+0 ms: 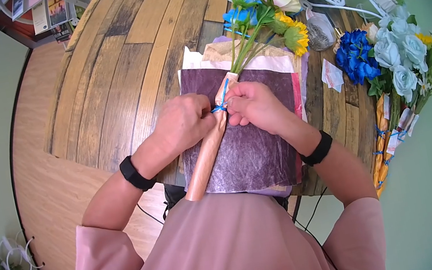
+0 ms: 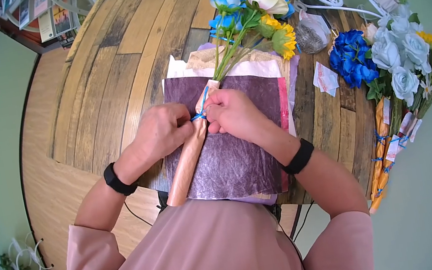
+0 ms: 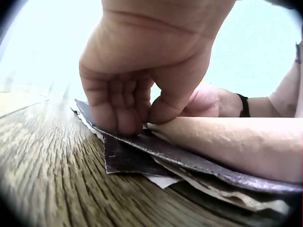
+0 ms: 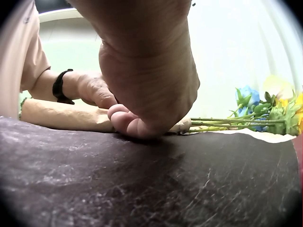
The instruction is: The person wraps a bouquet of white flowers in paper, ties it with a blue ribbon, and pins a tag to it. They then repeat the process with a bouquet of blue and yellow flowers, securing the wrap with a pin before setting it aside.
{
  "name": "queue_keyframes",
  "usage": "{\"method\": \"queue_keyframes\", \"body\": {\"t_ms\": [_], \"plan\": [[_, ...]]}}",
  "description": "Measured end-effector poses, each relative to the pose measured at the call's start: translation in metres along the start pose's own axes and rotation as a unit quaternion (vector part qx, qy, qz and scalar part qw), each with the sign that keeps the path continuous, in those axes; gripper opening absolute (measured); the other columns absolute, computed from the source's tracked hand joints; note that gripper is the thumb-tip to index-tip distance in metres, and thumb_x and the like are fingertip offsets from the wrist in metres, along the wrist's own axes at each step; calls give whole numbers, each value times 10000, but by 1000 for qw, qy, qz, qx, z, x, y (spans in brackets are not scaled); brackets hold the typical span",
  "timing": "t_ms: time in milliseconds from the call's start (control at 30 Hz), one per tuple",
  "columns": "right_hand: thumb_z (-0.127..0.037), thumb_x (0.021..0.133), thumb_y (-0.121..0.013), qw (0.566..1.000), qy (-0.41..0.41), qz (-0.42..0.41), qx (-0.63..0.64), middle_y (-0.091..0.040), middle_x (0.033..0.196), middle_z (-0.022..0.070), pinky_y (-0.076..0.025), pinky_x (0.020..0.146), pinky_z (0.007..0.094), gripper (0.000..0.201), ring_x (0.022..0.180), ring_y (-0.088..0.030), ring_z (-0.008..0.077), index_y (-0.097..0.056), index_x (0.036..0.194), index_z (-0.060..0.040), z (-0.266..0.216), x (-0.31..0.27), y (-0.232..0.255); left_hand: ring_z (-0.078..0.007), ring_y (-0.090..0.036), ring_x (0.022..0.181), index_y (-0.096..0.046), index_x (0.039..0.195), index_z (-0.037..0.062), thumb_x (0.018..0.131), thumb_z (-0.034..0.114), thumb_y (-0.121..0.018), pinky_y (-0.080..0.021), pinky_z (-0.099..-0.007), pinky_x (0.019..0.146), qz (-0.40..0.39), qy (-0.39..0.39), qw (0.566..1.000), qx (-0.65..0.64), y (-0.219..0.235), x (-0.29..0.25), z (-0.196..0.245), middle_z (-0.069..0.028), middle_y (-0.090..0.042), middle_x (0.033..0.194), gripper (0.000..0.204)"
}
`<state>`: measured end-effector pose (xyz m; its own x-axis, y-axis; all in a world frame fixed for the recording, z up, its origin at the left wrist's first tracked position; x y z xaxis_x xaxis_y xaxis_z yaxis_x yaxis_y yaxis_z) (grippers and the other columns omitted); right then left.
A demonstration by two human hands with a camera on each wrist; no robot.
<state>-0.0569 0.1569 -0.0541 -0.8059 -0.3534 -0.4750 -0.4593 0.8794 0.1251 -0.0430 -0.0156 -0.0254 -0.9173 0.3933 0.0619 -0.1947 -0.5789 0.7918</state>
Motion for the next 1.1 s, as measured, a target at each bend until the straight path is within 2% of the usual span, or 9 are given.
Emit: {"method": "queue_keyframes", "body": {"t_ms": [167, 267, 433, 567, 700, 767, 833, 1000, 1100], "plan": [[-181, 946, -594, 998, 8, 56, -1, -650, 986, 55, -493, 593, 221, 289, 728, -651, 105, -528, 1182, -28, -2, -11, 9, -367, -675, 758, -649, 949, -37, 788, 339, -749, -521, -432, 658, -49, 103, 992, -53, 15, -15, 12, -218, -669, 799, 422], [-174, 916, -607, 996, 0, 73, 54, -651, 1005, 93, -517, 616, 269, 345, 768, -659, 128, -500, 1201, -12, 3, -11, 10, -389, -673, 822, -613, 1038, -41, 778, 388, -764, -518, -440, 708, -173, 121, 978, -8, 3, -24, 23, -248, -668, 845, 523], [-140, 915, -643, 977, 25, 98, 187, -648, 991, 67, -477, 628, 222, 248, 763, -629, 102, -508, 1104, -54, -8, -14, 6, -378, -669, 797, -570, 1051, -14, 823, 244, -679, -512, -440, 708, -105, 94, 990, -29, 11, -28, 35, -225, -658, 835, 361], [-81, 839, -706, 947, 221, 87, 218, -627, 977, 94, -514, 754, 299, 301, 853, -614, 145, -519, 1061, 2, -30, -10, 0, -219, -652, 782, -439, 1205, 7, 911, 88, -574, -525, -349, 683, -19, 73, 978, -196, 3, -39, 29, -132, -634, 885, 334], [-90, 833, -694, 947, 231, 85, 207, -607, 990, 96, -507, 780, 307, 290, 895, -597, 149, -530, 1044, 23, -41, -5, -2, -121, -604, 721, -462, 1212, 71, 997, 222, -570, -522, -264, 652, 42, 130, 903, -408, -7, -39, 24, -19, -592, 893, 285], [-81, 823, -691, 949, 239, 64, 194, -607, 983, 91, -504, 776, 305, 284, 889, -593, 149, -543, 1041, 25, -37, 1, -3, -100, -577, 701, -475, 1169, 75, 994, 364, -579, -500, -254, 617, -70, 244, 845, -472, -20, -44, 15, -25, -581, 877, 353], [-73, 814, -687, 952, 245, 43, 181, -608, 975, 87, -500, 771, 303, 279, 884, -589, 149, -555, 1038, 27, -31, 7, -2, -101, -559, 658, -487, 1118, 86, 983, 410, -584, -480, -249, 573, -63, 233, 837, -492, -24, -44, 17, -13, -566, 852, 364], [-98, 820, -670, 969, 190, 150, -52, -661, 876, 87, -508, 736, 323, 199, 815, -623, 175, -646, 995, -4, -18, 9, 53, -99, -527, 615, -508, 1151, 99, 964, 409, -613, -449, -246, 523, -52, 185, 803, -564, -20, -36, 21, -15, -558, 822, 377], [-78, 841, -602, 884, 269, 250, -290, -678, 906, 164, -518, 792, 427, 183, 909, -662, 333, -678, 1005, -51, -35, 12, 100, -95, -515, 601, -508, 1153, 94, 961, 408, -616, -432, -239, 508, -52, 149, 787, -596, -7, -31, 33, -14, -547, 807, 383]]}}
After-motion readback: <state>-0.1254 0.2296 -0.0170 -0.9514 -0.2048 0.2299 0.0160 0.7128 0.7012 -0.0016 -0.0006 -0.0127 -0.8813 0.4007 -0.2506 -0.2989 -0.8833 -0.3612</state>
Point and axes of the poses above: each hand's wrist, its own x-axis towards the middle knuckle, its own y-axis out of the back of the hand, z = x × y, the point moved 5 cm from there along x, towards the middle knuckle
